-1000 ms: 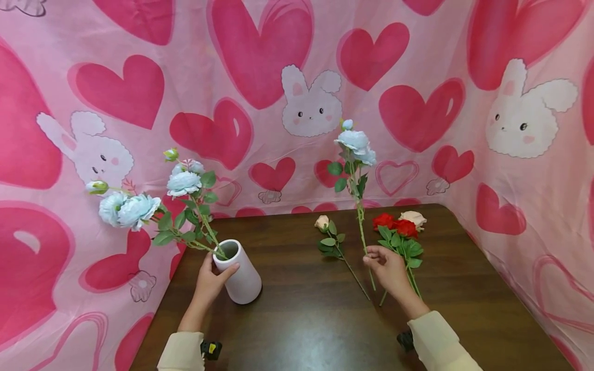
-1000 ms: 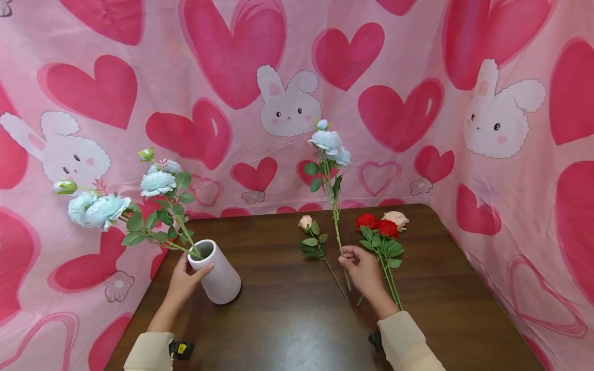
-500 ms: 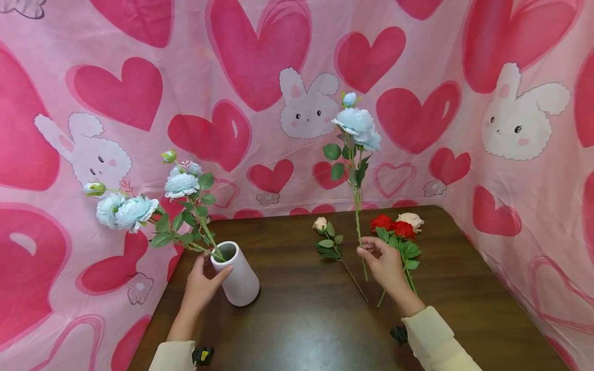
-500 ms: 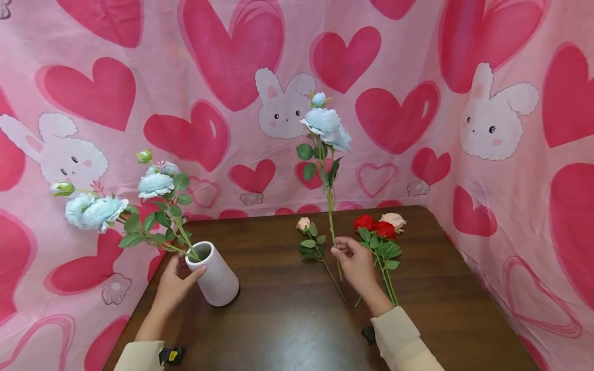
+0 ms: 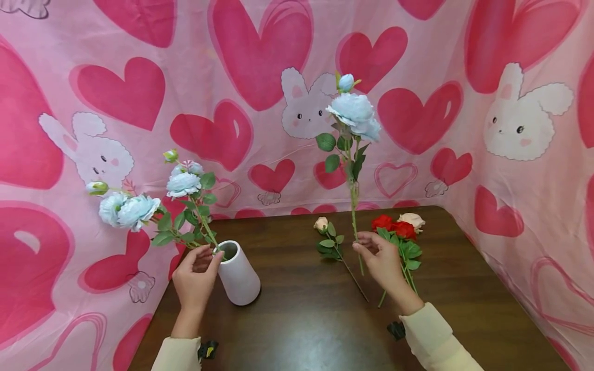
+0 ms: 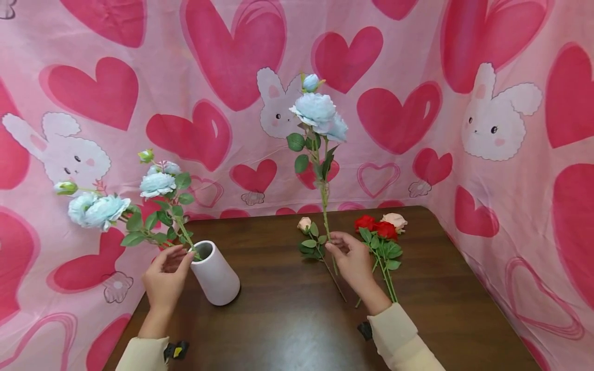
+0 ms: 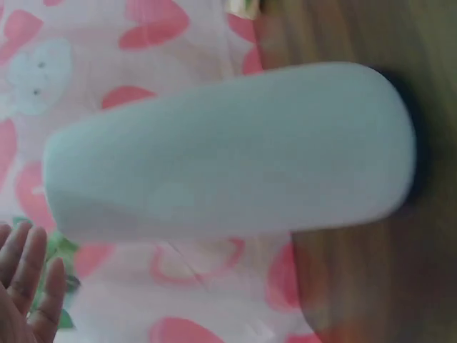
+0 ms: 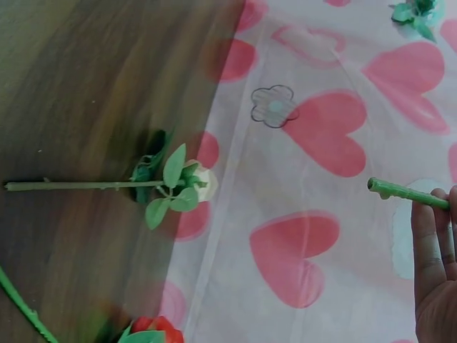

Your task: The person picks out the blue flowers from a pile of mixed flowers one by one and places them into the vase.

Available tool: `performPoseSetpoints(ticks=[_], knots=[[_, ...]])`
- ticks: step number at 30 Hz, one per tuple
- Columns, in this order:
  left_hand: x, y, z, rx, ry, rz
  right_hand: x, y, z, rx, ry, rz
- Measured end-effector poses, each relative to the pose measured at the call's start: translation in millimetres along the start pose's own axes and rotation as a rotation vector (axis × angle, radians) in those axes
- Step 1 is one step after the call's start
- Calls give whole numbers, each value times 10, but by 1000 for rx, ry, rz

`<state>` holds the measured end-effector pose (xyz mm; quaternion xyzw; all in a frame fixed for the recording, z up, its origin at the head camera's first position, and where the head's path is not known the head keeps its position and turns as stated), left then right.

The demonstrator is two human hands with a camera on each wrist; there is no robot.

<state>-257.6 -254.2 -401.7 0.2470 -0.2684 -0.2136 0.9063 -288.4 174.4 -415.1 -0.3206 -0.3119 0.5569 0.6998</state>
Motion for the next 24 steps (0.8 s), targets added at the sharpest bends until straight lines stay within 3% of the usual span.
performPoseSetpoints(ticks=[2,6,12,15,18,22,24], knots=[[-29,118,21,-37,9,-32,-20,-36,7,20,-8,9],[-158,338,48,-90,-33,-115,-63,-93,17,40,-20,-1],[-450,670,72,-181,-158,-250,-141,-151,31,24,-38,-3],[-538,931,86,-223,-244,-318,-186,-178,34,27,-42,11],[-612,1181,99,-241,-337,-399,-248,-382,35,28,-48,15],[-696,1442,114,-252,-413,-502,-338,-413,40,13,-50,33],[-747,1533,121,-253,-441,-541,-376,-307,38,17,-50,49]])
Point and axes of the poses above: each hand's wrist, its own z-axis towards the middle knuckle, its own x-axis out of the back of the hand, y = z × x, the point moved 6 cm from there along z, towards the middle knuckle, and after that the axes turned 14 degrees about z, right-handed, at the moved point
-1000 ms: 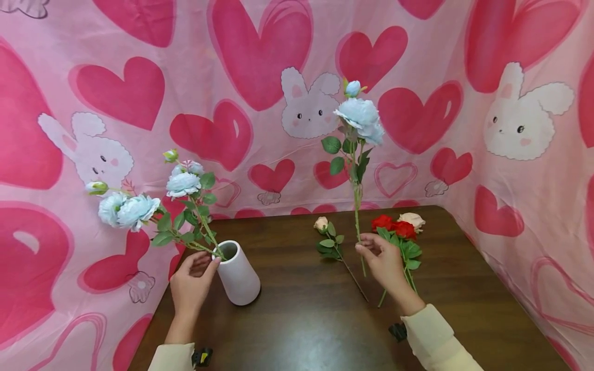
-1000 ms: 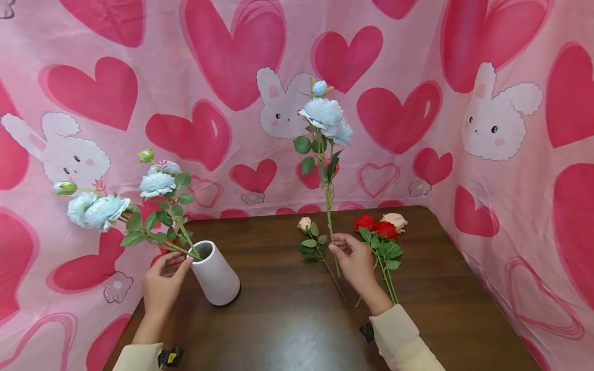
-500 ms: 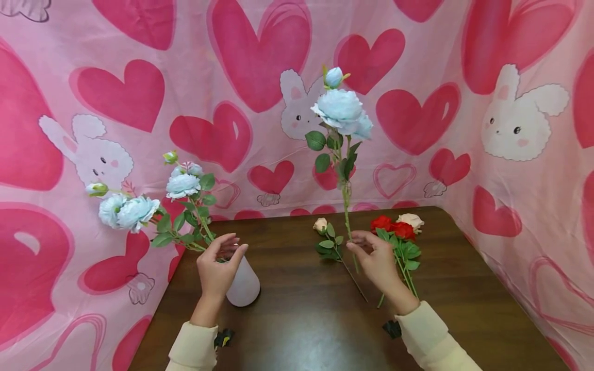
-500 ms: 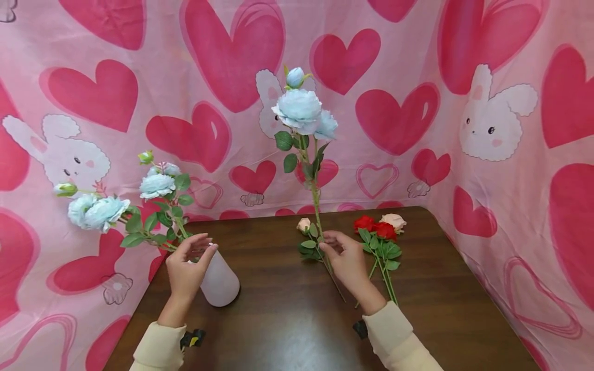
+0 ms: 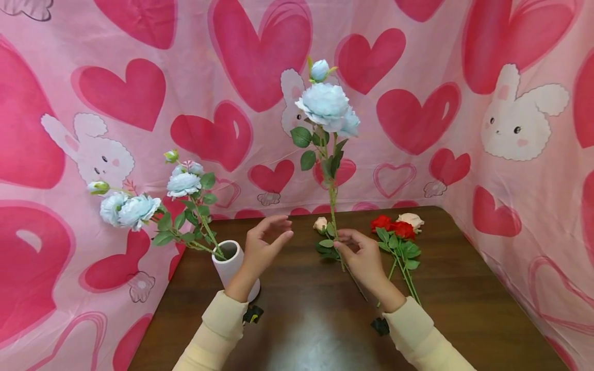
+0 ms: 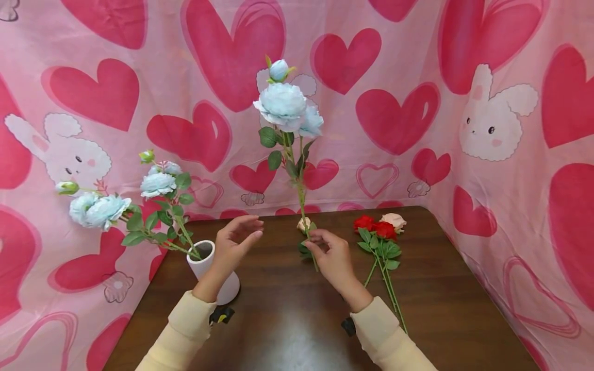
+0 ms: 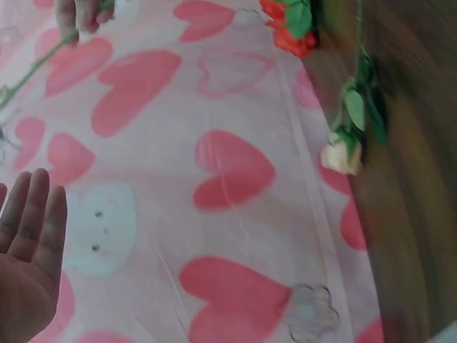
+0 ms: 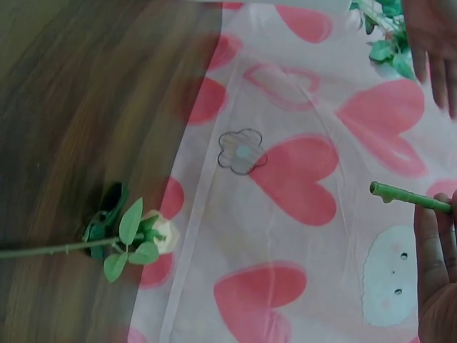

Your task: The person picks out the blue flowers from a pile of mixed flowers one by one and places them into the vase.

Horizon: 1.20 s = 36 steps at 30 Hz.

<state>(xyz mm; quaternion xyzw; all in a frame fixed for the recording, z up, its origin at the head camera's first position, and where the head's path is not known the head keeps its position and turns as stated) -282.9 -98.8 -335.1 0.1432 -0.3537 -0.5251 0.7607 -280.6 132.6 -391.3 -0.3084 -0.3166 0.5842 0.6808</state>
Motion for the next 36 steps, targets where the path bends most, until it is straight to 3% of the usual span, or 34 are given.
performPoseSetpoints(ticks=[4,14,21,28,36], knots=[[-104,119,95,38,-67,-92,-83,42,-12,32,-13,27],[-364,197,184,101,-200,-245,-295,17,-53,102,-27,65],[-398,189,156,157,-169,-277,-434,-81,-100,113,-31,84],[-380,172,136,152,-148,-304,-523,-391,-127,112,-51,106],[-348,180,116,141,-140,-260,-564,-424,-138,132,-47,118]])
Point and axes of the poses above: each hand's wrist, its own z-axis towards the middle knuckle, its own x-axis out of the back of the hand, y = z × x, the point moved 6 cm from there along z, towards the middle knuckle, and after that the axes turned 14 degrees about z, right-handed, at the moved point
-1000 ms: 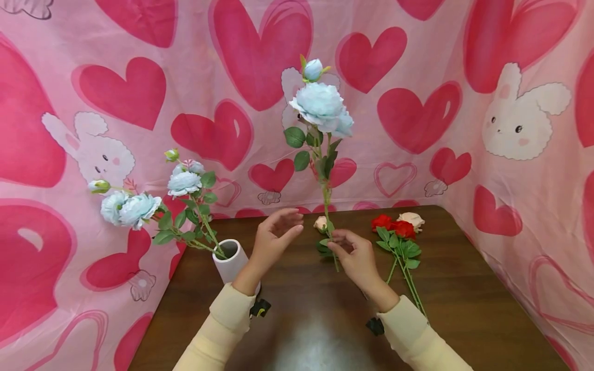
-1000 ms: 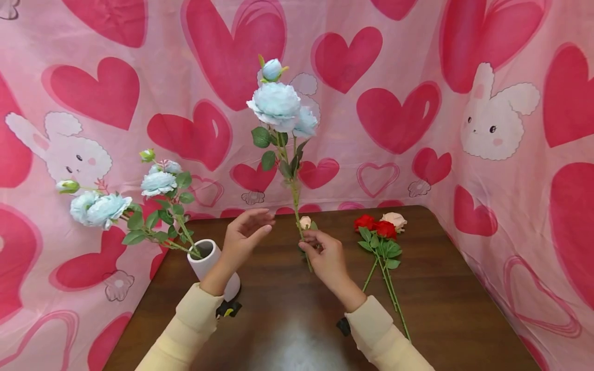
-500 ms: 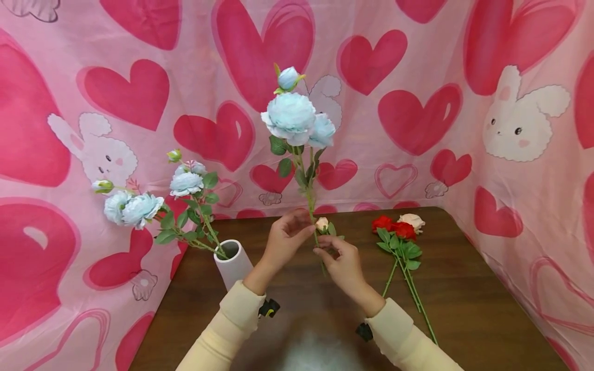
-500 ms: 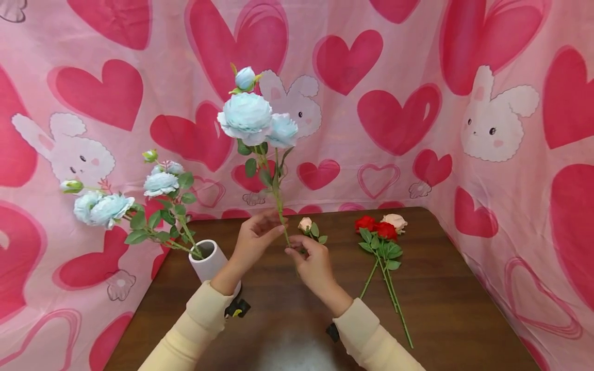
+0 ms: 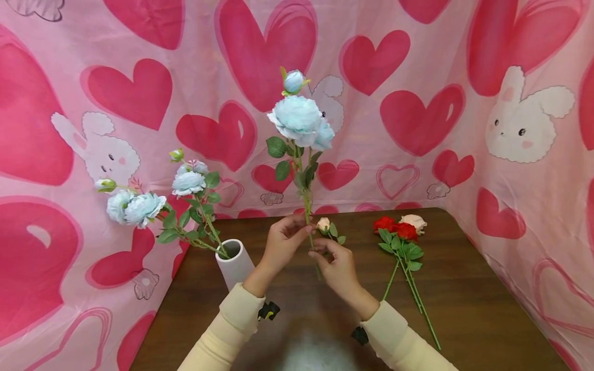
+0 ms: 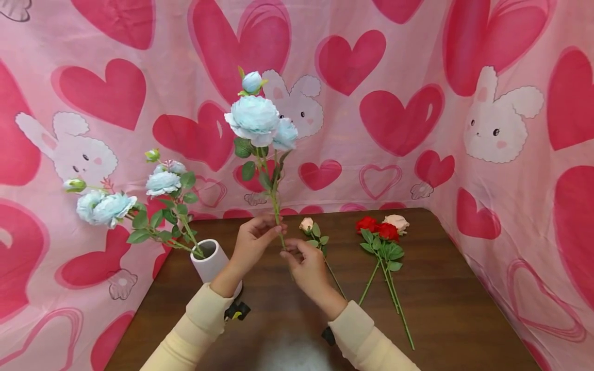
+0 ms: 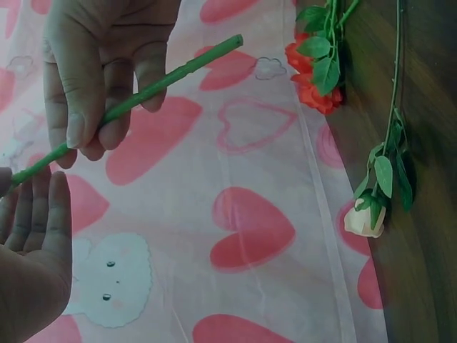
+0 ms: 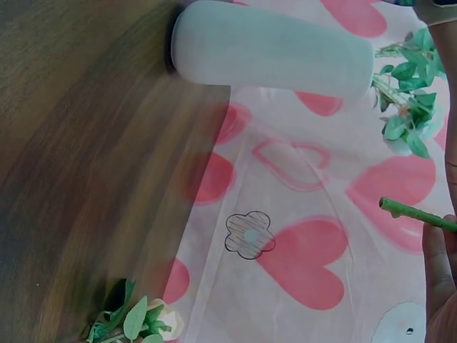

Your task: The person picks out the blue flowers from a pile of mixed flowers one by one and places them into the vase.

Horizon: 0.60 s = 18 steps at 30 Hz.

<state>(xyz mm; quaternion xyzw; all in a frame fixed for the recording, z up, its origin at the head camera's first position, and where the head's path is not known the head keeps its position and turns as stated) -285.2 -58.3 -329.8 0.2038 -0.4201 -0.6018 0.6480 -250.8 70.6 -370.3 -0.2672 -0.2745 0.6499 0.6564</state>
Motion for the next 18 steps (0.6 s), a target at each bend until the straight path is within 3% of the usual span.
performPoseSetpoints(ticks=[4,11,18], knots=[[7,6,-8,-6,-4,14,-15,22,-10,-5,-7,11],[-17,-295,0,5,-7,-36,-40,62,-14,-70,-8,38],[17,-339,-15,4,9,-53,-79,97,-3,-126,-41,60]])
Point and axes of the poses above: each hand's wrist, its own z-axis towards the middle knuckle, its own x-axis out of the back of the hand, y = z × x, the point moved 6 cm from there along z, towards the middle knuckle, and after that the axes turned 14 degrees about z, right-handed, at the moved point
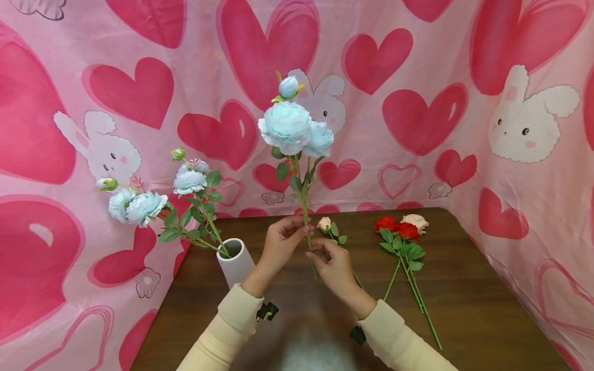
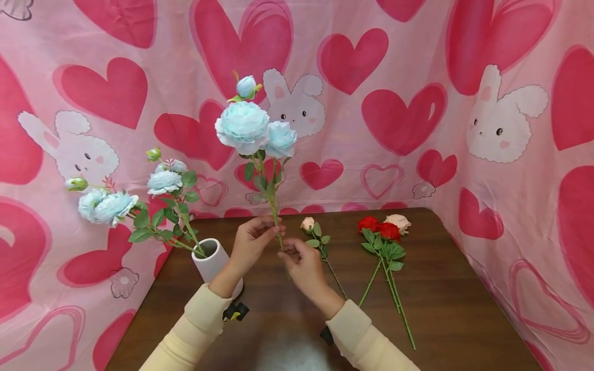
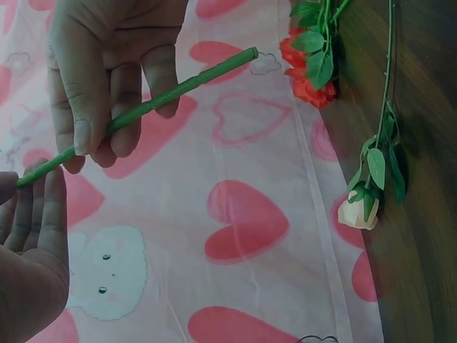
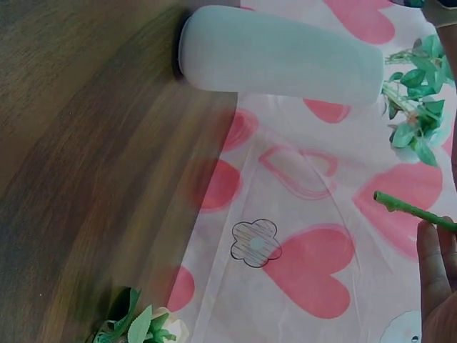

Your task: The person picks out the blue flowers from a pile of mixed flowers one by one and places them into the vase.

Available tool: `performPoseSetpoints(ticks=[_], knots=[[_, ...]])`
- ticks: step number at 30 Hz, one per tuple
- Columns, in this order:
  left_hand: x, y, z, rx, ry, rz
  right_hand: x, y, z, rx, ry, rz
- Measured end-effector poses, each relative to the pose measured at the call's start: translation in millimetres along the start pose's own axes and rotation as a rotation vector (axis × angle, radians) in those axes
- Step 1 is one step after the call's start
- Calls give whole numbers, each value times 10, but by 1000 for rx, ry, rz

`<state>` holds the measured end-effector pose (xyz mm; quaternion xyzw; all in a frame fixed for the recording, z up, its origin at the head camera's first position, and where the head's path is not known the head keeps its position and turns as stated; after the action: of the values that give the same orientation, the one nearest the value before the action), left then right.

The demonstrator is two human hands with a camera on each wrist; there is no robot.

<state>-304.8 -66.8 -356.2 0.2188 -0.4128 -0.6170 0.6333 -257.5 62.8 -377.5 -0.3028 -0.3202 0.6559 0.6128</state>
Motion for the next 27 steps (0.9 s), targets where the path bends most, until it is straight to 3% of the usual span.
performPoseSetpoints(ticks=[3,8,10,13,17,27], knots=[[24,77,-6,18,5,12,-13,22,-3,-29,-38,38],[79,50,-1,48,19,18,-42,80,-27,-94,-130,82],[115,-24,6,31,30,20,-57,123,-39,-112,-158,74],[194,-17,15,17,49,48,-74,327,-63,-142,-178,64],[339,13,29,-1,86,93,-89,628,-96,-193,-201,38],[803,174,29,-54,196,166,-234,929,-161,-250,-275,-23]])
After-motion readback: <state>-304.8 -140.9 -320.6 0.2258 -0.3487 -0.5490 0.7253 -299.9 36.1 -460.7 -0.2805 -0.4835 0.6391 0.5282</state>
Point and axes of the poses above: each hand's wrist, its own z-axis towards the middle knuckle, its own x-axis out of the back of the hand, y = z × x, the point moved 6 cm from there along z, towards the middle knuckle, and after that the axes turned 14 degrees about z, right-handed, at the moved point
